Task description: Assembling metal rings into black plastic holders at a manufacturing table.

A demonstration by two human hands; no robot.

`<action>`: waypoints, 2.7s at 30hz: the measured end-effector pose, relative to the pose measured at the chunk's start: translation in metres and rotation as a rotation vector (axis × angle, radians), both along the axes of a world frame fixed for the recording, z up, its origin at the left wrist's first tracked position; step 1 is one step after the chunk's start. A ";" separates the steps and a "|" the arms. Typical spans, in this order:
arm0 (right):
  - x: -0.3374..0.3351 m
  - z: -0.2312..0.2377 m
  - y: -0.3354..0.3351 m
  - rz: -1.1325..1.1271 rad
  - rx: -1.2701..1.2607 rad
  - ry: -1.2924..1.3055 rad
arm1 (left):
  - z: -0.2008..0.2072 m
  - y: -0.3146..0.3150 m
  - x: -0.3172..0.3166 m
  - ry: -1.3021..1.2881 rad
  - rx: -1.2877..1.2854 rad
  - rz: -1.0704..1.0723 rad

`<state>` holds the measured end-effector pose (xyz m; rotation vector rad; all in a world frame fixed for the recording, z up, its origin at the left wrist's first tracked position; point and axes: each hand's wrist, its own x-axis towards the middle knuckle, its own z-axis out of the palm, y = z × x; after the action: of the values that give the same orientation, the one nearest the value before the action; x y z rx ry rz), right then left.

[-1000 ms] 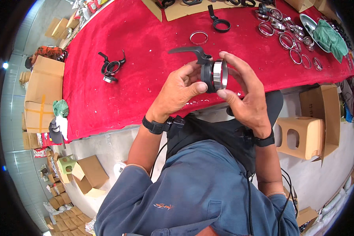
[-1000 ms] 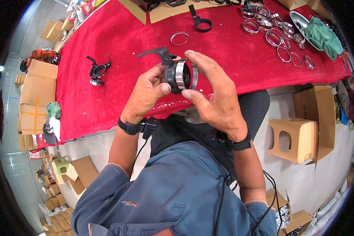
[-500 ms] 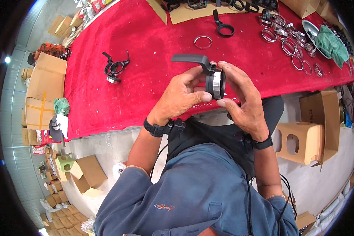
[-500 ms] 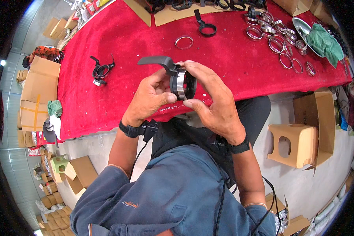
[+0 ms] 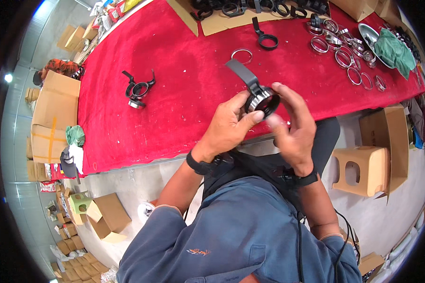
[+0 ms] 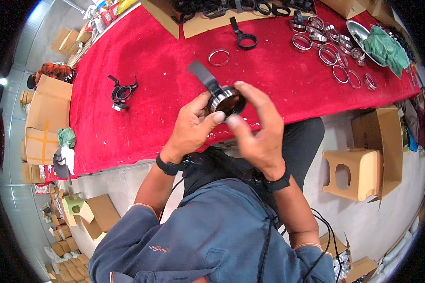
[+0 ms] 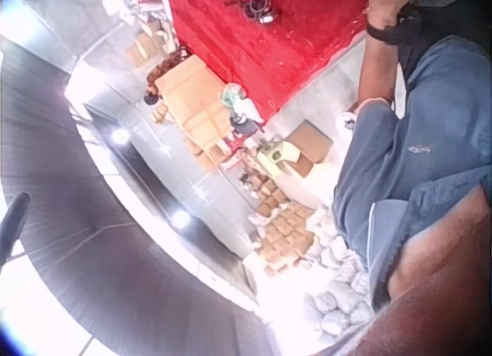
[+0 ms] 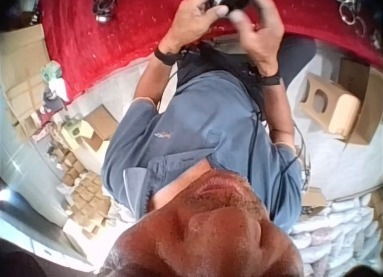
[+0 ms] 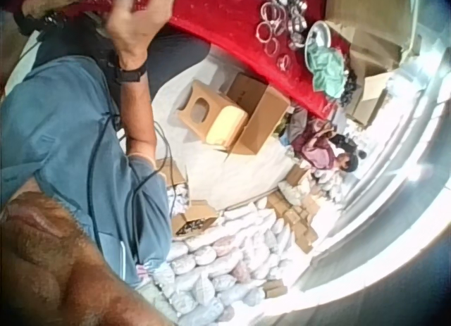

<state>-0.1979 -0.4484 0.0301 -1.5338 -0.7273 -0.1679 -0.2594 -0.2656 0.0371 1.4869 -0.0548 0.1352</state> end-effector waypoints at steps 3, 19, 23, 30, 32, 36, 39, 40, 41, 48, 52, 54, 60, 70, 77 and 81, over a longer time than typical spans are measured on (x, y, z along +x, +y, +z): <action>0.013 0.002 -0.003 -0.085 0.086 0.251 | -0.001 0.009 -0.001 -0.079 0.215 -0.118; 0.010 0.007 0.026 -0.287 0.212 0.330 | -0.019 -0.049 0.014 -0.458 0.751 0.715; 0.009 0.009 0.029 -0.347 0.249 0.337 | -0.017 -0.054 0.015 -0.497 0.799 0.724; 0.020 -0.013 0.034 -0.386 0.319 0.356 | -0.017 -0.056 0.021 -0.575 0.776 0.675; 0.020 -0.018 0.036 -0.390 0.314 0.392 | -0.022 -0.052 0.021 -0.591 0.758 0.657; 0.021 -0.031 0.035 -0.277 0.206 0.562 | -0.022 -0.036 0.004 -0.380 0.737 0.474; 0.030 -0.053 0.035 -0.142 0.148 0.497 | -0.022 0.009 -0.011 -0.326 1.058 0.448; 0.036 -0.051 0.025 -0.142 0.042 0.464 | -0.019 0.036 -0.015 -0.318 1.178 0.523; 0.046 -0.053 0.011 -0.152 0.042 0.456 | -0.015 0.065 -0.019 -0.273 1.288 0.630; 0.174 -0.071 -0.137 -0.936 -0.362 -0.107 | -0.020 0.282 -0.060 0.087 1.758 0.839; 0.217 -0.079 -0.183 -0.958 -0.659 -0.273 | -0.040 0.310 -0.067 0.194 1.743 0.888; 0.227 -0.089 -0.192 -0.841 -0.893 -0.324 | -0.037 0.294 -0.059 0.183 1.743 0.989; 0.195 -0.082 -0.159 -0.653 -0.749 -0.243 | -0.035 0.234 0.001 -0.159 1.580 0.819; 0.114 -0.045 -0.066 -0.366 -0.846 -0.222 | -0.043 0.097 0.154 0.061 1.430 0.357; 0.129 -0.043 -0.069 -0.240 -0.959 -0.176 | -0.052 0.089 0.179 0.154 1.494 0.249; 0.120 -0.033 -0.078 -0.113 -0.627 0.220 | -0.055 0.091 0.168 0.114 1.479 0.192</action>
<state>-0.0776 -0.5265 -0.0031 -2.1510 -0.5399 0.1623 -0.0918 -0.1749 -0.0182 2.9763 0.1122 0.1719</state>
